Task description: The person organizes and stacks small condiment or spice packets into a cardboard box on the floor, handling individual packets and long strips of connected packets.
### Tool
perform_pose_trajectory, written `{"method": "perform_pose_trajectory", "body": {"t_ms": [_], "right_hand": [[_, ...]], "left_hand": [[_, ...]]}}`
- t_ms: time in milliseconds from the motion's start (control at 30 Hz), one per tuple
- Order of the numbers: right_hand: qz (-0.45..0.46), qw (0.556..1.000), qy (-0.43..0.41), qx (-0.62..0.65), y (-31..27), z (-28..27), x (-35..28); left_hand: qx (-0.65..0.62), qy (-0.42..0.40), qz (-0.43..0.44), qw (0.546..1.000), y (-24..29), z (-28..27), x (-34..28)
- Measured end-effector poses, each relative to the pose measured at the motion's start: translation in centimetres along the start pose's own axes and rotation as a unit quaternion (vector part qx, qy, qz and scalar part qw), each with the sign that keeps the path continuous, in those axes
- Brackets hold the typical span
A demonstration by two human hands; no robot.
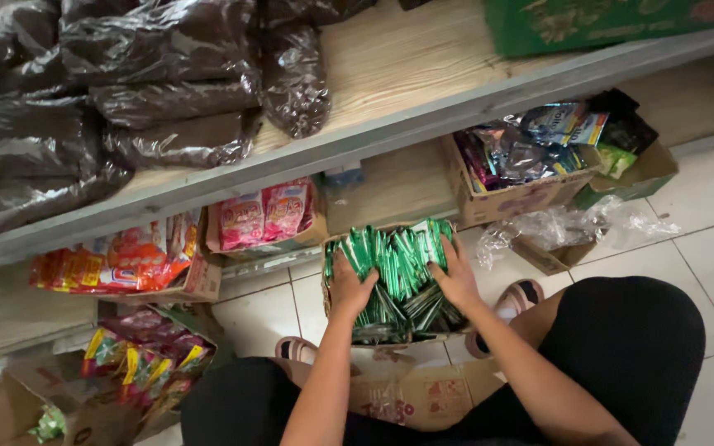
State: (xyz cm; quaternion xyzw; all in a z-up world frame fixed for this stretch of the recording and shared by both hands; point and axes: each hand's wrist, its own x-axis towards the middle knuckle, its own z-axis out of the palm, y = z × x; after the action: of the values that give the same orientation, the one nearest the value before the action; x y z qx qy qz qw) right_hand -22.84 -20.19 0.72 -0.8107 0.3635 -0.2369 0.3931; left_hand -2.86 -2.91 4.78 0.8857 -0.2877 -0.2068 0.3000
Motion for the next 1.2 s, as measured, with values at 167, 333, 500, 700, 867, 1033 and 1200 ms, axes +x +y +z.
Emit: {"method": "perform_pose_trajectory", "body": {"t_ms": [167,333,500,700,867,1033,1200], "right_hand": [[0.053,0.998,-0.036,0.012,-0.1,-1.2,1.9],[0.025,0.996,-0.011,-0.085,-4.8,-1.7,1.4],[-0.044,0.976,-0.043,-0.210,-9.6,-0.8,0.7],[-0.060,0.952,-0.098,-0.284,-9.7,1.0,0.6],[-0.057,0.945,-0.107,-0.303,-9.1,1.6,0.5],[-0.058,0.948,-0.101,-0.296,-8.7,1.9,0.9],[-0.072,0.951,-0.089,-0.287,-7.5,2.0,0.9]], "left_hand": [[0.003,0.003,-0.028,1.000,-0.6,1.2,0.9],[-0.170,0.048,-0.021,0.984,1.2,-1.8,-0.9],[-0.107,0.119,0.060,0.985,3.5,-3.6,-1.5],[0.106,0.116,0.155,0.975,4.8,0.4,-2.0],[0.119,0.116,0.154,0.974,4.7,1.3,-1.4],[0.098,0.082,0.141,0.982,4.8,0.9,-1.0],[0.087,0.085,0.143,0.982,4.8,1.1,-0.8]]}}
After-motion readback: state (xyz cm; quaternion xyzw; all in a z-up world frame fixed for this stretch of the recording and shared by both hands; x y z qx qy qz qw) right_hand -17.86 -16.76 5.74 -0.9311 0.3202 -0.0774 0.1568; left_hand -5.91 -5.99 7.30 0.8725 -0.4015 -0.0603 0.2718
